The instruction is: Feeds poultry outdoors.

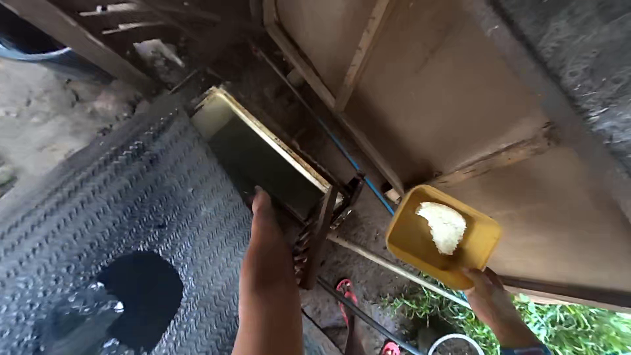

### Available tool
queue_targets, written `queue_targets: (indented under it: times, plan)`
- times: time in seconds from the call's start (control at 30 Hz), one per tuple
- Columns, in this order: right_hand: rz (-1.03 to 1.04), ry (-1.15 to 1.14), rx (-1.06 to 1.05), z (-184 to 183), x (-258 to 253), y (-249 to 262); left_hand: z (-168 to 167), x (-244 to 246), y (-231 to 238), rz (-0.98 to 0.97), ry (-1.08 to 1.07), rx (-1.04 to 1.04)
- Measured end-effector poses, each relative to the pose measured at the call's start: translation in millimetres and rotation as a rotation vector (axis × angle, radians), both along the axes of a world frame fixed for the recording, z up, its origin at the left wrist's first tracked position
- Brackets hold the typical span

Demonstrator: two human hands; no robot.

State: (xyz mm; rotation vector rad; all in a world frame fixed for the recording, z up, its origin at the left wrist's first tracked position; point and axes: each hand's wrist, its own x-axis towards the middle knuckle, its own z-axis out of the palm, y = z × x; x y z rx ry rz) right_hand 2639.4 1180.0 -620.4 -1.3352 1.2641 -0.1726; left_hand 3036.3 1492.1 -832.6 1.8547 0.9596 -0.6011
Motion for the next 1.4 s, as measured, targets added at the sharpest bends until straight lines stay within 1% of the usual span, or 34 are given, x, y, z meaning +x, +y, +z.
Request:
queue_targets:
  times: [0.03, 0.07, 0.1, 0.13, 0.17, 0.23, 0.3, 0.37, 0.43, 0.47, 0.5, 0.53, 0.57, 0.6, 0.67, 0.73, 0.77, 0.8, 0.83, 0.87, 0.9, 0.93, 0.97, 1.0, 1.03, 1.13, 1.17, 1.2, 1.23, 1.27, 1.3, 1.33, 1.37, 1.4]
  plan:
    - [0.041, 0.000, 0.004, -1.8, 10.5, -2.8, 0.2, -1.5, 1.3, 0.041, -0.004, -0.123]
    - [0.085, -0.007, 0.012, -6.7, 22.5, -5.3, 5.8, 0.1, 0.2, 0.050, -0.013, -0.313]
    - [0.129, -0.021, 0.022, -13.5, 36.6, -7.6, 18.5, 5.0, -5.5, -0.004, -0.012, -0.554]
    - [0.164, -0.039, 0.022, -22.3, 52.9, -10.0, 36.7, 10.6, -16.5, -0.120, -0.010, -0.792]
    - [0.185, -0.062, 0.027, -31.6, 71.6, -12.0, 62.9, 13.8, -35.9, -0.222, -0.017, -0.927]
    - [0.194, -0.071, 0.071, -45.3, 112.5, -8.4, 125.7, 10.7, -75.4, -0.468, -0.012, -1.014]
    - [0.175, -0.090, 0.122, -56.4, 149.0, 0.0, 173.8, 5.1, -108.6, -0.688, 0.021, -1.073]
    - [0.153, -0.128, 0.176, -62.7, 174.0, 8.1, 200.7, 5.2, -129.9, -0.833, 0.006, -1.099]
    - [0.147, -0.143, 0.227, -61.0, 188.2, 14.1, 212.5, 14.4, -127.2, -0.889, -0.138, -1.067]
    - [0.147, -0.139, 0.253, -58.9, 190.0, 15.8, 210.7, 22.0, -117.7, -0.847, -0.244, -0.994]
    - [0.154, -0.128, 0.270, -56.3, 188.6, 16.1, 202.0, 31.4, -105.1, -0.737, -0.330, -0.891]
    - [0.160, -0.114, 0.276, -54.6, 184.1, 14.4, 184.7, 40.9, -92.4, -0.568, -0.393, -0.760]
    - [0.166, -0.101, 0.270, -54.1, 176.7, 12.6, 157.4, 49.3, -79.6, -0.389, -0.425, -0.588]
    - [0.172, -0.095, 0.259, -54.9, 167.1, 12.1, 123.0, 54.5, -64.4, -0.276, -0.430, -0.386]
    - [0.171, -0.085, 0.215, -56.6, 144.4, 11.5, 57.3, 50.5, -32.3, -0.199, -0.340, -0.050]
    - [0.130, -0.056, 0.160, -50.6, 120.0, 6.6, 3.0, 37.2, -13.0, -0.163, -0.198, 0.145]
    - [0.118, -0.036, 0.132, -44.8, 108.7, 3.3, -18.4, 29.3, -4.8, -0.155, -0.160, 0.217]
    - [0.112, -0.023, 0.107, -39.5, 99.4, -0.4, -30.3, 21.6, 1.5, -0.174, -0.121, 0.258]
    - [0.115, -0.017, 0.081, -35.9, 92.5, -3.2, -32.7, 15.6, 5.6, -0.196, -0.075, 0.249]
    - [0.125, -0.011, 0.061, -33.0, 88.2, -4.8, -28.5, 12.0, 6.0, -0.198, -0.025, 0.180]
    - [0.140, -0.009, 0.056, -31.2, 85.9, -6.9, -22.3, 10.8, 3.7, -0.168, 0.001, -0.009]
    - [0.152, -0.016, 0.056, -31.6, 84.9, -10.0, -11.4, 14.0, -3.9, -0.144, 0.012, -0.301]
    - [0.157, -0.032, 0.061, -33.7, 85.6, -13.1, 9.3, 19.7, -15.9, -0.197, 0.029, -0.635]
    - [0.160, -0.038, 0.067, -36.2, 88.9, -14.6, 36.1, 24.9, -33.3, -0.304, 0.032, -0.874]
    - [0.155, -0.038, 0.081, -38.7, 95.0, -14.4, 70.7, 25.9, -54.1, -0.401, 0.031, -1.011]
    - [0.190, -0.033, 0.089, -37.1, 127.5, -5.7, 175.9, 12.3, -114.3, -0.713, 0.063, -1.203]
    - [0.196, -0.039, 0.087, -33.6, 140.0, -0.8, 202.9, 3.5, -133.8, -0.828, 0.041, -1.182]
    - [0.196, -0.052, 0.087, -28.2, 152.6, 5.5, 228.2, -7.0, -152.5, -0.961, -0.070, -1.033]
    - [0.191, -0.070, 0.097, -20.0, 164.1, 12.7, 245.6, -17.2, -167.7, -1.148, -0.259, -0.774]
    - [0.185, -0.097, 0.111, -11.2, 173.0, 19.7, 253.4, -27.8, -179.8, -1.339, -0.488, -0.422]
    - [0.168, -0.122, 0.129, -3.1, 178.7, 26.8, 254.2, -37.6, -187.7, -1.501, -0.629, -0.094]
    - [0.151, -0.146, 0.145, 3.4, 182.2, 33.2, 252.6, -44.2, -192.5, -1.628, -0.660, 0.127]
    - [0.131, -0.174, 0.152, 7.6, 183.7, 38.7, 249.4, -47.9, -195.8, -1.708, -0.660, 0.246]
    - [0.112, -0.199, 0.149, 10.4, 183.9, 43.2, 247.6, -49.2, -198.7, -1.758, -0.652, 0.299]
